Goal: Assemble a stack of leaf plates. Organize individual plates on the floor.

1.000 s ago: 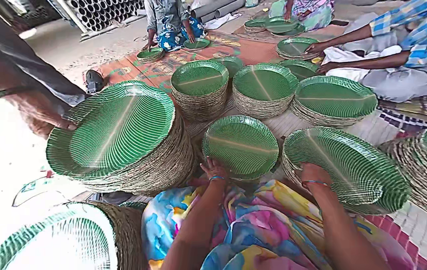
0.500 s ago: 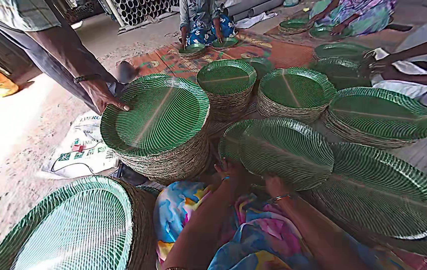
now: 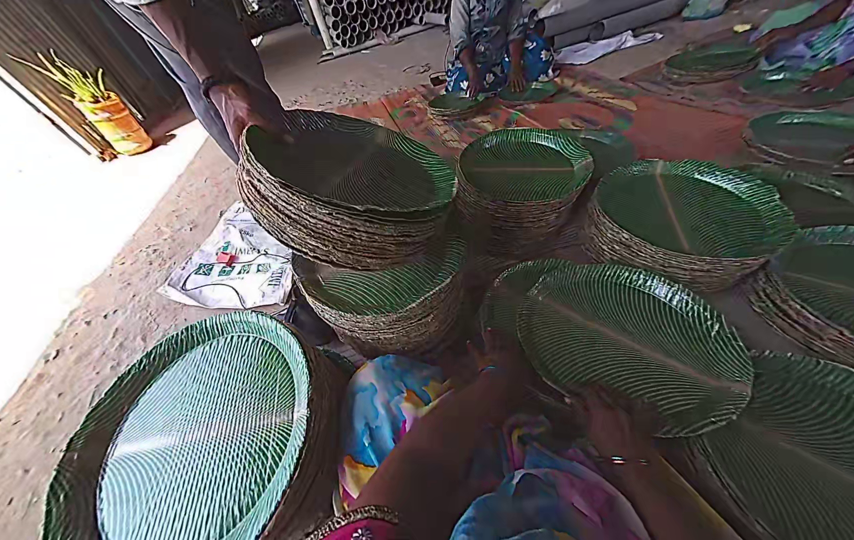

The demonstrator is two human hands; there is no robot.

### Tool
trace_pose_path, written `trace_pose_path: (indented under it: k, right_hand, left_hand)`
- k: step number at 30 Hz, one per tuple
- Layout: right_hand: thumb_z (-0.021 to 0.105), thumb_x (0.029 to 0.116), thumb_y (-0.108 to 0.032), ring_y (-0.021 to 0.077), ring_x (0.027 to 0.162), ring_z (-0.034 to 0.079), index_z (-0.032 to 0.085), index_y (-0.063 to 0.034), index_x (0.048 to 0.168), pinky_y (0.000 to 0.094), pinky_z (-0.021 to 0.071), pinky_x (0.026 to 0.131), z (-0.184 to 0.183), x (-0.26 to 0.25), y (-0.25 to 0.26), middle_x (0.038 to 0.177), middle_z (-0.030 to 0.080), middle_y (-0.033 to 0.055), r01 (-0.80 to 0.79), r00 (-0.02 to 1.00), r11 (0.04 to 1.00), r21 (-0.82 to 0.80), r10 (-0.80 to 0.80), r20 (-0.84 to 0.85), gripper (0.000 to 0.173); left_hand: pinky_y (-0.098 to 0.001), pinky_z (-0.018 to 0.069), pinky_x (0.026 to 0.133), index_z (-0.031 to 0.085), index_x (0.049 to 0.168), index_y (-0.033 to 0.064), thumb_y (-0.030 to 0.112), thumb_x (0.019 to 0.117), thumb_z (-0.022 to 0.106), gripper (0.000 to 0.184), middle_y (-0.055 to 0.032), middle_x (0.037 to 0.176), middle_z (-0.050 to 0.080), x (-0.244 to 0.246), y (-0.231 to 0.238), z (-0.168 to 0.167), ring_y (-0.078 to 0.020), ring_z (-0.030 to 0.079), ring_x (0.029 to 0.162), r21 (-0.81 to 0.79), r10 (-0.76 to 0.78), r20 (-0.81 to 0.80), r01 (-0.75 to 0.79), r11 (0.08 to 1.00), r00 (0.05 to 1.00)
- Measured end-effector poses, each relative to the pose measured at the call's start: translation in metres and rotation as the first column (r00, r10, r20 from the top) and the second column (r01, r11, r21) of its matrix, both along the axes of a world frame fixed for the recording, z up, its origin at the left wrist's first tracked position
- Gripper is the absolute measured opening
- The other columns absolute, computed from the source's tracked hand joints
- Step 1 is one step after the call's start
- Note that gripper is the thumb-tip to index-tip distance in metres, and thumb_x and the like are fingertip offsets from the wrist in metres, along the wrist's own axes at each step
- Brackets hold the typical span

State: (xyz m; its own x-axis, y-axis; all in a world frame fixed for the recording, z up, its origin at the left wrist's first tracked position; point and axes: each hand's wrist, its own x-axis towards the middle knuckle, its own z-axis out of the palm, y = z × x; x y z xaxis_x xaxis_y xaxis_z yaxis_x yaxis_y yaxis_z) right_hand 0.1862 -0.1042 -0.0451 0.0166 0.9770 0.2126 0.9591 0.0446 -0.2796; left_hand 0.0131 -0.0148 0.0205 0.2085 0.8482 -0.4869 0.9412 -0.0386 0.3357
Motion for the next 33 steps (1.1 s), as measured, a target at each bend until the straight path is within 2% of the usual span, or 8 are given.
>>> trace_pose_path:
  k: [3,6,10,16,21,33]
  right_hand:
    - [0.07,0.098,-0.019,0.0499,0.132,0.057,0.073,0.0053,0.118,0.0792,0.0277,0.11,0.004,-0.001,0.0,0.133,0.067,0.0269,0.008,1.0,0.997,-0.08,-0.008,0.008,0.031]
    - [0.063,0.1036,-0.023,0.0461,0.141,0.05,0.07,0.0048,0.124,0.0753,0.0209,0.117,0.014,-0.001,0.002,0.141,0.062,0.0262,0.048,0.999,0.967,-0.251,-0.046,0.013,0.035]
    - [0.065,0.102,-0.022,0.0472,0.139,0.052,0.071,0.0053,0.122,0.0775,0.0214,0.115,0.015,-0.002,0.0,0.139,0.063,0.0269,0.048,0.999,0.976,-0.214,-0.049,0.003,0.034]
    - [0.064,0.1029,-0.023,0.045,0.141,0.05,0.072,0.002,0.124,0.0752,0.0227,0.116,0.017,-0.002,0.002,0.142,0.062,0.0239,0.063,0.998,0.96,-0.271,-0.06,0.021,0.034]
    - [0.061,0.1046,-0.025,0.0427,0.144,0.047,0.07,0.0004,0.128,0.0693,0.0235,0.119,0.026,-0.003,0.003,0.146,0.06,0.0215,0.068,0.997,0.938,-0.339,-0.071,0.003,0.035]
    - [0.059,0.1053,-0.026,0.04,0.146,0.045,0.07,-0.0007,0.129,0.0678,0.0232,0.12,0.027,-0.002,0.005,0.148,0.058,0.0193,0.066,0.998,0.919,-0.388,-0.065,0.015,0.036]
  left_hand:
    - [-0.0789,0.0045,0.117,0.026,0.165,0.0131,0.034,0.108,0.053,0.066,-0.0104,0.174,0.014,-0.001,0.002,-0.001,-0.037,-0.001,0.161,-0.019,-0.006,-0.015,0.006,1.0,1.0]
    - [-0.0763,0.004,0.119,0.042,0.157,0.0058,0.032,0.1065,0.055,0.058,-0.0127,0.174,0.012,-0.001,0.001,0.006,-0.037,-0.001,0.161,-0.058,-0.014,-0.038,0.012,0.998,0.999]
    - [-0.0755,0.0052,0.12,0.04,0.157,0.0045,0.033,0.107,0.054,0.059,-0.0133,0.174,0.013,0.0,0.001,0.005,-0.0362,0.0,0.161,-0.054,-0.01,-0.061,0.006,0.999,0.998]
    - [-0.0763,0.0066,0.119,0.038,0.158,0.0041,0.029,0.1065,0.056,0.06,-0.0142,0.174,0.014,0.002,0.002,0.005,-0.0376,0.0,0.161,-0.051,-0.007,-0.058,0.004,0.999,0.998]
    - [-0.0778,0.0067,0.118,0.037,0.16,0.0089,0.032,0.107,0.054,0.06,-0.0125,0.173,0.016,0.004,0.004,-0.002,-0.0379,0.001,0.161,-0.032,-0.003,-0.058,0.001,0.999,0.998]
    - [-0.0785,0.0054,0.118,0.038,0.159,0.0097,0.033,0.1058,0.056,0.061,-0.0124,0.173,0.019,0.007,0.003,0.001,-0.0385,0.001,0.161,-0.035,-0.001,-0.091,-0.002,0.999,0.996]
